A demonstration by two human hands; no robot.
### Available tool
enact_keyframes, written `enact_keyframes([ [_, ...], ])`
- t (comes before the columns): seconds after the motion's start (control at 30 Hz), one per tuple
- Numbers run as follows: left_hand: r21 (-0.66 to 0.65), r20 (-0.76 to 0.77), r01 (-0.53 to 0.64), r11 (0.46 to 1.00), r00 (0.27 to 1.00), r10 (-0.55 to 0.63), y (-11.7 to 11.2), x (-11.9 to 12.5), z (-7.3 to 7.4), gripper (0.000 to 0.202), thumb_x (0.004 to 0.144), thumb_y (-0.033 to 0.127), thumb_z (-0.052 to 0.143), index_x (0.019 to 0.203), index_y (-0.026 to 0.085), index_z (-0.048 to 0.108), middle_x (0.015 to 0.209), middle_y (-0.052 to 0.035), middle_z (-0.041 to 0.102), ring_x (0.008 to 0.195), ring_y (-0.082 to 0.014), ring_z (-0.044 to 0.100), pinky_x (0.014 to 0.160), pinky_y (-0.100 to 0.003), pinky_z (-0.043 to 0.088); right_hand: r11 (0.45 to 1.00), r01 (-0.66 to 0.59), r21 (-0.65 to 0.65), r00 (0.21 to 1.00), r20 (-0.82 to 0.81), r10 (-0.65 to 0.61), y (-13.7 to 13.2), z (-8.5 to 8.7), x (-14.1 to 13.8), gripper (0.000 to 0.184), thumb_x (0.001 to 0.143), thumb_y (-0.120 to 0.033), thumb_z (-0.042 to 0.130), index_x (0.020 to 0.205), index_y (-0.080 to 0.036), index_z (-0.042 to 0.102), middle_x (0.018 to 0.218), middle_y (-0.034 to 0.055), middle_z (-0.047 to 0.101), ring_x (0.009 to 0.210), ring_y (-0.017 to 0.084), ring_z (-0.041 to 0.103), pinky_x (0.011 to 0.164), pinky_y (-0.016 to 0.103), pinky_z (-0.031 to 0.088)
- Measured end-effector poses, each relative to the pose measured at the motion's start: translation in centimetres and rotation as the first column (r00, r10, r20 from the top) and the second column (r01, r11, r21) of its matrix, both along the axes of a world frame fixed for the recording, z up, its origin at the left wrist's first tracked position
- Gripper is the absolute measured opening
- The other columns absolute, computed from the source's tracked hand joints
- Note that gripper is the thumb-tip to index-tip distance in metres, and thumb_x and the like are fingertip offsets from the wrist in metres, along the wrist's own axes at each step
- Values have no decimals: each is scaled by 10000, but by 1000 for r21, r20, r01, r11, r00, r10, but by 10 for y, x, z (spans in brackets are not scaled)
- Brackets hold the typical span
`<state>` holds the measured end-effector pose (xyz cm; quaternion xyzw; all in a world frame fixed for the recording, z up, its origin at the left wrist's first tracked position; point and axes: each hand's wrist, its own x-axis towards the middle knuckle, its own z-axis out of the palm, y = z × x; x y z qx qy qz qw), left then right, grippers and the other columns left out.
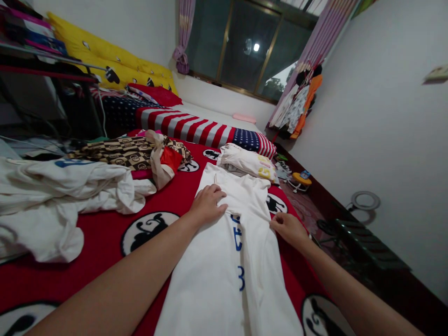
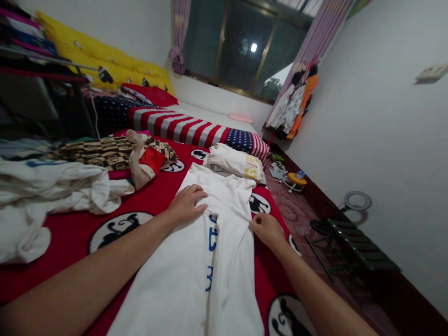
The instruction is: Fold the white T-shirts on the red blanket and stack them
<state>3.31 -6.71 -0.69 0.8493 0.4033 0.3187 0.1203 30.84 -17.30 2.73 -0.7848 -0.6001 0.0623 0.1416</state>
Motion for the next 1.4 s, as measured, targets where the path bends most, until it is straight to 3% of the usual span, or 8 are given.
enact_keyframes([
  [0.13,19,-13,-6,1000,1000,6,0,0,0,314,791,329,611,1080,224,676,1169,-69,577,1096,-262,518,949,-399,439,997,-31,-67,997,-79,26,23,1,7,152,690,-256,607,559,-182,626,566,11,637,561,143,565,503,227,342],
  [0.3,25,-14,5,1000,1000,-5,-1,1,0,303,787,316,622,1073,229,673,1155,-66,578,1087,-254,520,949,-390,440,998,54,24,997,-51,-53,57,3,9,204,740,-321,573,644,-163,660,629,33,667,612,157,595,523,231,361],
  [0.47,9,-16,2,1000,1000,-2,-1,1,0,317,787,327,629,1080,215,671,1169,-67,577,1101,-261,514,953,-398,437,986,154,63,988,19,-156,58,0,11,190,724,-298,549,683,-174,687,666,41,678,658,173,606,515,235,338],
  [0.7,-4,-31,-10,1000,999,10,-2,0,1,320,795,340,616,1089,223,659,1188,-56,569,1116,-250,501,960,-395,428,974,205,-97,976,88,-197,76,13,21,109,648,-255,631,599,-183,697,614,42,660,626,186,615,512,246,357],
  [0.83,-14,-27,-6,1000,1000,6,-2,0,2,320,795,340,616,1091,225,658,1190,-55,566,1118,-248,496,964,-390,424,960,279,-37,952,144,-271,101,23,20,213,731,-321,587,754,-177,743,797,100,712,780,248,651,582,282,405],
  [1.03,-10,-19,-7,1000,1000,7,-2,1,1,317,794,331,615,1087,220,655,1186,-56,567,1110,-252,499,938,-401,433,953,298,60,941,151,-304,125,14,18,319,775,-394,574,972,-206,740,1010,109,719,958,283,649,704,317,470],
  [1.27,-24,6,-14,1000,1000,14,-1,1,-2,320,793,349,619,1090,235,652,1188,-48,562,1127,-247,487,962,-390,419,900,425,95,891,130,-435,126,13,32,360,805,-436,513,896,-176,745,959,160,717,900,320,666,649,366,497],
  [1.4,-19,8,-19,1000,1000,19,-1,2,-2,319,792,358,619,1086,238,651,1181,-43,563,1114,-245,493,952,-389,426,897,441,34,886,145,-441,129,17,33,328,708,-469,648,787,-165,744,905,188,710,883,363,671,668,420,514],
])
